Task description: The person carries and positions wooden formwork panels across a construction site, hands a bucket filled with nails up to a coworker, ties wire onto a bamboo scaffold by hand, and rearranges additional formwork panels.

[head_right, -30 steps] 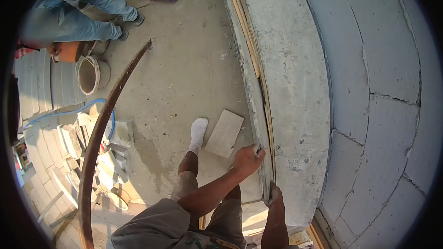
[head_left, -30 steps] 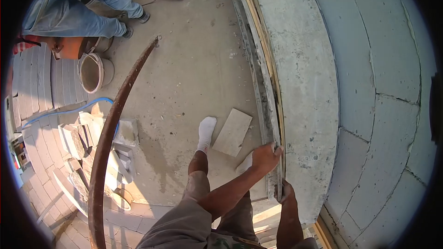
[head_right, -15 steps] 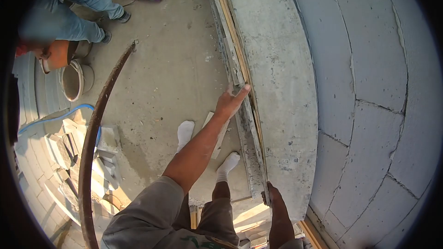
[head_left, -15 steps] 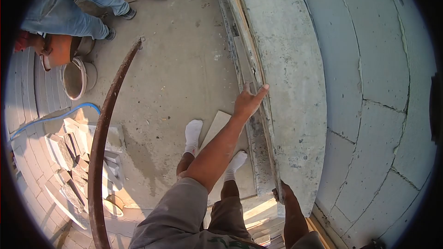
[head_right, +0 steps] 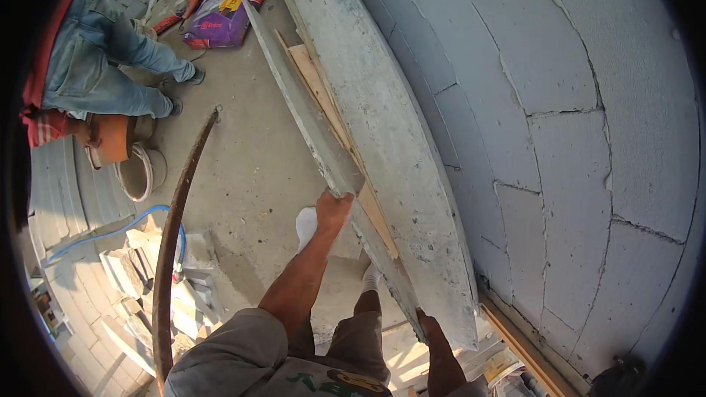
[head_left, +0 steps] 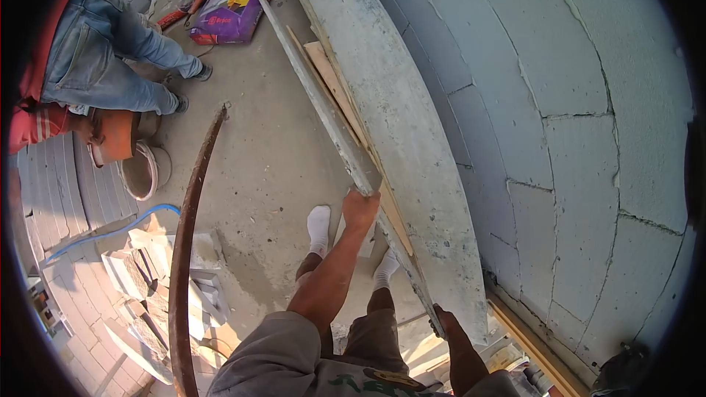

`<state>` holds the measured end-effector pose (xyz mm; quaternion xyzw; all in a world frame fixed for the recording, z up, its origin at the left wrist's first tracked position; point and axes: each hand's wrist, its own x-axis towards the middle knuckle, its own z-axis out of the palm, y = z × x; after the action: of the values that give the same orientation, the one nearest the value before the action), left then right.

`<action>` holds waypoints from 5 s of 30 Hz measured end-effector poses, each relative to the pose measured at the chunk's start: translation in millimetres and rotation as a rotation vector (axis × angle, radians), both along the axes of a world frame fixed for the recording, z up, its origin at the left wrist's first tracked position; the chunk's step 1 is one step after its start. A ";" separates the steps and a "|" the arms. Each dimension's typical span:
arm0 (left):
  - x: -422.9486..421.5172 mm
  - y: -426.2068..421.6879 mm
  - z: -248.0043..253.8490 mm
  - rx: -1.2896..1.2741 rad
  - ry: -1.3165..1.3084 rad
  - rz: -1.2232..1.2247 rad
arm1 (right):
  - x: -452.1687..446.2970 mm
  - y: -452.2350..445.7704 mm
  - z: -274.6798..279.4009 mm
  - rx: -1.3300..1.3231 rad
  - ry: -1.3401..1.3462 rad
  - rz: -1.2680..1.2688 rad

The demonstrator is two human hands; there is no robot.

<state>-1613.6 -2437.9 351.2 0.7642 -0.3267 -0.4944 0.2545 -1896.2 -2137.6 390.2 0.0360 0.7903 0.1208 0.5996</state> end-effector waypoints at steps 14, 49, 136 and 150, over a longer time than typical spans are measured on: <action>53.2 35.7 -62.3 0.093 0.106 0.018 | 56.7 62.0 -40.2 0.039 0.110 0.066; 19.8 75.8 169.0 0.020 0.387 0.230 | -30.3 87.3 38.1 -0.327 0.318 0.177; -167.2 79.7 221.9 0.174 0.108 -1.265 | -12.0 470.8 760.8 1.439 2.239 1.108; -147.6 131.0 220.8 0.163 0.080 -1.389 | -83.6 415.6 557.3 0.697 2.015 -0.373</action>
<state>-1761.1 -2306.9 572.0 0.3763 -0.6917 -0.5934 -0.1669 -1979.8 -1722.0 947.6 0.4069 0.8239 0.1604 -0.3604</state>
